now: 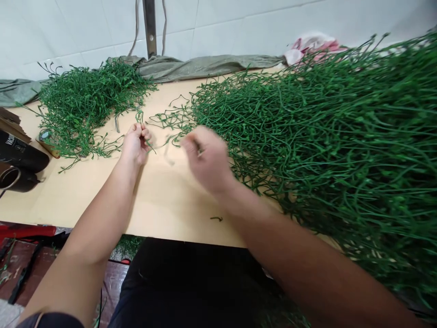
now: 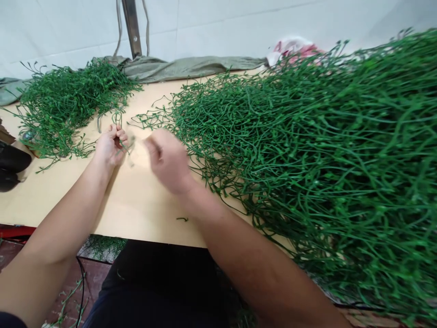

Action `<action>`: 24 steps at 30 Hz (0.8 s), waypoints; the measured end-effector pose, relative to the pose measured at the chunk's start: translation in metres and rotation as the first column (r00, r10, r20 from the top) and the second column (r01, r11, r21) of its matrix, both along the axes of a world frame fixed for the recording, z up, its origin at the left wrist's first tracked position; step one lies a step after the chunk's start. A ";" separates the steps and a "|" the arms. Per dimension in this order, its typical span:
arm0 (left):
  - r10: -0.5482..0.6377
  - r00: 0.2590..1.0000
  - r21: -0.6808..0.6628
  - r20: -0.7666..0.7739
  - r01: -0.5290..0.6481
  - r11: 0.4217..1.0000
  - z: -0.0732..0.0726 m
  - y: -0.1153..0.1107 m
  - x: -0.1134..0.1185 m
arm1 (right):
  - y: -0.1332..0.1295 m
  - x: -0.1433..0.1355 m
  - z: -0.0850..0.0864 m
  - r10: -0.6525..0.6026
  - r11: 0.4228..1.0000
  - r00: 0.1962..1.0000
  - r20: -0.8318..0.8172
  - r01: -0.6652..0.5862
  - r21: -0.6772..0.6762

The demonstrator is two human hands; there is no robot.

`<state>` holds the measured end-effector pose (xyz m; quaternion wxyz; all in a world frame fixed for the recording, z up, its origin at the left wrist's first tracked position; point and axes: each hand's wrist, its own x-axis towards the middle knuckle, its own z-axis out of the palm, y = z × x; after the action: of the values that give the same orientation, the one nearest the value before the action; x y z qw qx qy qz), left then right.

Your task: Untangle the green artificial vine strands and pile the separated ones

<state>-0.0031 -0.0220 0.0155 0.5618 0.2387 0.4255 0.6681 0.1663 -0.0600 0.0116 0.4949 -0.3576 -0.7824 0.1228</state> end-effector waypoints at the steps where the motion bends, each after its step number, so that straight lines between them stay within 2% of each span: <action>1: -0.040 0.999 -0.001 -0.025 0.040 0.999 0.000 -0.001 0.003 | 0.014 0.012 0.001 -0.119 0.993 0.990 -0.070 0.117 -0.035; 4: -0.123 0.981 0.006 -0.148 0.126 0.992 0.002 -0.004 0.011 | 0.049 0.047 -0.001 -0.385 0.922 0.915 -0.119 0.376 -0.093; 6: -0.168 0.950 0.005 -0.265 0.175 0.985 0.004 -0.005 0.016 | 0.059 0.060 -0.004 -0.518 0.854 0.854 -0.038 0.514 -0.084; 8: -0.203 0.899 -0.006 -0.387 0.218 0.976 0.006 -0.008 0.021 | 0.060 0.061 -0.007 -0.585 0.806 0.807 0.079 0.589 -0.059; 10: -0.220 0.841 -0.006 -0.493 0.250 0.968 0.010 -0.012 0.024 | 0.053 0.052 -0.009 -0.553 0.821 0.810 0.198 0.569 -0.035; 13: -0.211 0.775 0.036 -0.595 0.287 0.957 0.020 -0.024 0.025 | 0.038 0.031 -0.007 -0.407 0.899 0.856 0.318 0.436 -0.025; 16: -0.161 0.755 0.114 -0.636 0.298 0.948 0.032 -0.039 0.024 | 0.025 0.014 -0.005 -0.234 0.961 0.896 0.377 0.271 -0.048; 19: -0.080 0.758 0.213 -0.647 0.281 0.936 0.038 -0.060 0.020 | 0.020 0.007 -0.008 -0.087 0.987 0.890 0.448 0.137 -0.080; 22: -0.016 0.726 0.266 -0.688 0.273 0.924 0.039 -0.090 0.011 | 0.021 0.009 -0.014 -0.059 0.983 0.851 0.521 0.141 -0.119; 24: -0.054 0.654 0.206 -0.754 0.314 0.927 0.040 -0.117 -0.002 | 0.022 0.013 -0.017 -0.066 0.970 0.827 0.558 0.185 -0.159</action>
<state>-0.0047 -0.1395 0.0553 0.3618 0.6169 0.4750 0.5127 0.1794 -0.0379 -0.0051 0.2172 -0.4780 -0.8488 0.0625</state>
